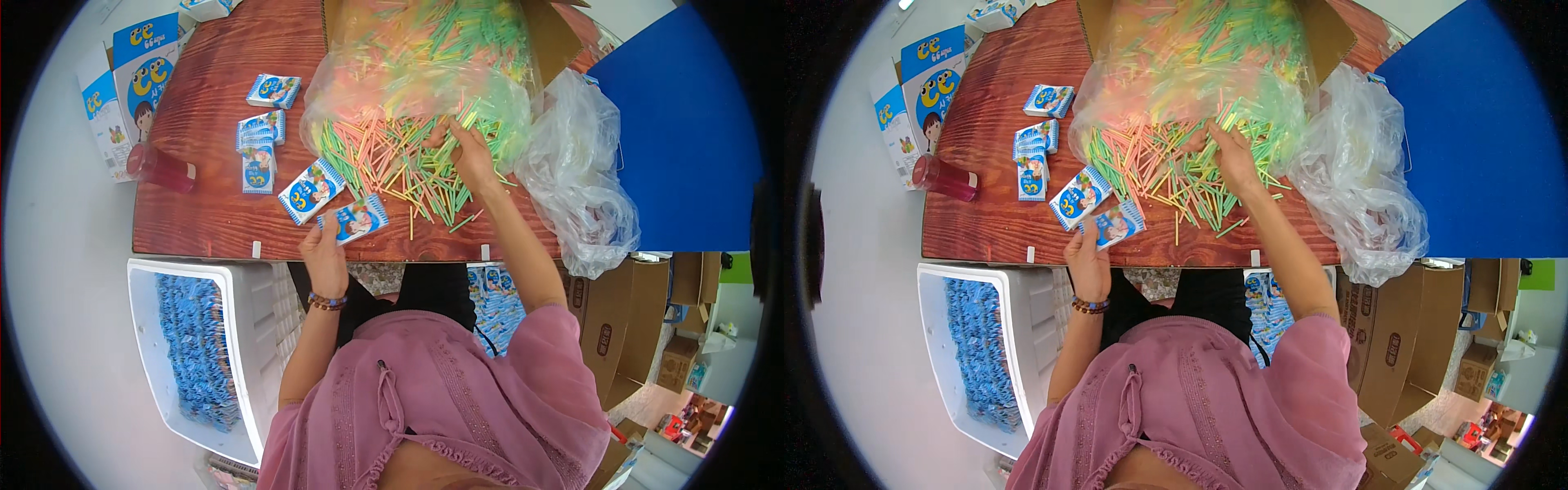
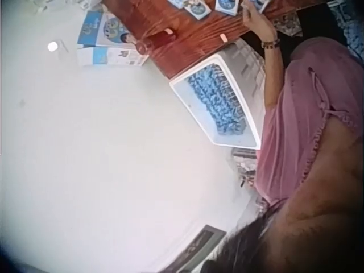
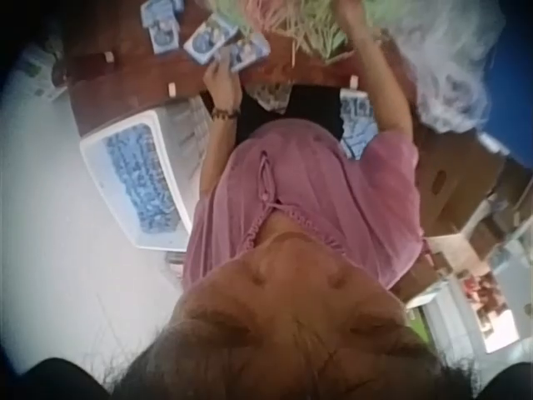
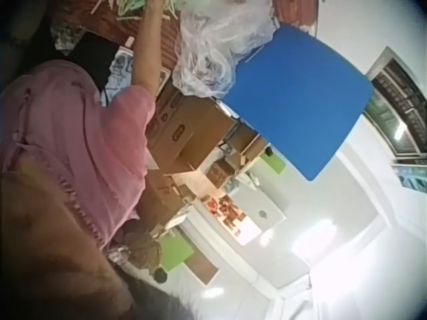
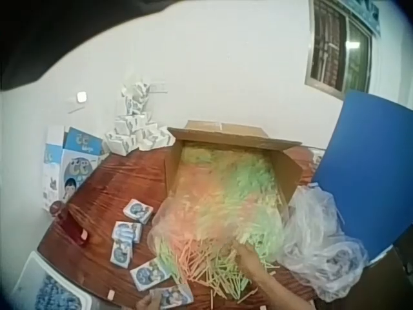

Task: Packing small blue packets and colorful shredded paper into cardboard boxes at a workstation.

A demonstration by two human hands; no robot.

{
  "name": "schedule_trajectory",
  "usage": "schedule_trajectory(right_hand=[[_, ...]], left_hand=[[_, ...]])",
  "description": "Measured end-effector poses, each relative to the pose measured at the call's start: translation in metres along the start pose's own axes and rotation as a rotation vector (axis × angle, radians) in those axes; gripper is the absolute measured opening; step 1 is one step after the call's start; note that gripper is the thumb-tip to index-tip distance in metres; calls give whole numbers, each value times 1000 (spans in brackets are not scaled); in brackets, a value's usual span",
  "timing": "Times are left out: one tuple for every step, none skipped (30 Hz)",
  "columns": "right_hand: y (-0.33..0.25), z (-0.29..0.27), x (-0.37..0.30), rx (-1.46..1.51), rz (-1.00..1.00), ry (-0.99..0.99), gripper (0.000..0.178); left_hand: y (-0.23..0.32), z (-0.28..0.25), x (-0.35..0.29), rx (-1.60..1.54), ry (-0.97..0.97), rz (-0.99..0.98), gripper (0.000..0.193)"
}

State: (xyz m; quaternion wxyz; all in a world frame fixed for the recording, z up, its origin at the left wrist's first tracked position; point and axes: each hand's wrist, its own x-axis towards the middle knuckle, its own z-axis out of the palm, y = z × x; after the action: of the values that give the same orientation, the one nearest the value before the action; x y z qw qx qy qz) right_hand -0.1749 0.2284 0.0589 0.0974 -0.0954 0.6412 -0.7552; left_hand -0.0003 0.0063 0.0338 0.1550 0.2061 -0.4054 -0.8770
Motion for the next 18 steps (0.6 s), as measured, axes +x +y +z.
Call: schedule_trajectory(right_hand=[[1, 6, 1, 6, 0, -10, 30], [4, 14, 0, 84, 55, 58, 31], [4, 24, -2, 160, 110, 127, 32], [-9, 37, -6, 167, 87, 59, 30], [-14, 51, -9, 173, 89, 49, 30], [-18, 63, -12, 318, 55, 56, 28], [-19, 70, -14, 463, 23, 63, 27], [-17, 72, -16, 380, -4, 84, 24], [-21, 77, -19, 383, -2, 79, 24], [-26, 84, -24, 343, -29, 105, 24], [-29, 90, -27, 302, -56, 132, 23], [-29, 93, -28, 306, -157, 76, 23], [-29, 95, -30, 306, -158, 75, 23], [-29, 97, -32, 304, -195, 21, 24], [-29, 99, -33, 303, -231, -34, 24], [-28, 101, -35, 302, -230, -37, 24], [-27, 103, -36, 296, -237, -64, 25], [-26, 105, -38, 289, -245, -91, 26]], left_hand=[[-1, 5, 1, -17, -24, -22, 18], [-4, 10, 2, -83, -33, -38, 18], [-5, 16, 3, -81, -28, -30, 18], [-4, 21, 4, -107, -19, -51, 18], [-4, 24, 6, -135, -11, -73, 18], [-5, 24, 9, -145, 12, -104, 18], [-6, 24, 11, -142, 16, -96, 18], [-8, 26, 13, -155, -9, -96, 18], [-9, 28, 14, -169, -35, -99, 18], [-11, 27, 15, -178, -24, -99, 20], [-11, 24, 15, -177, -19, -95, 20], [-11, 24, 16, -161, -64, -98, 20], [-11, 24, 16, -145, -108, -102, 20], [-11, 24, 16, -146, -109, -101, 20], [-10, 26, 15, -152, -105, -107, 21], [-9, 27, 14, -159, -101, -112, 21], [-10, 27, 15, -160, -99, -111, 21], [-11, 26, 16, -186, -83, -118, 22]])
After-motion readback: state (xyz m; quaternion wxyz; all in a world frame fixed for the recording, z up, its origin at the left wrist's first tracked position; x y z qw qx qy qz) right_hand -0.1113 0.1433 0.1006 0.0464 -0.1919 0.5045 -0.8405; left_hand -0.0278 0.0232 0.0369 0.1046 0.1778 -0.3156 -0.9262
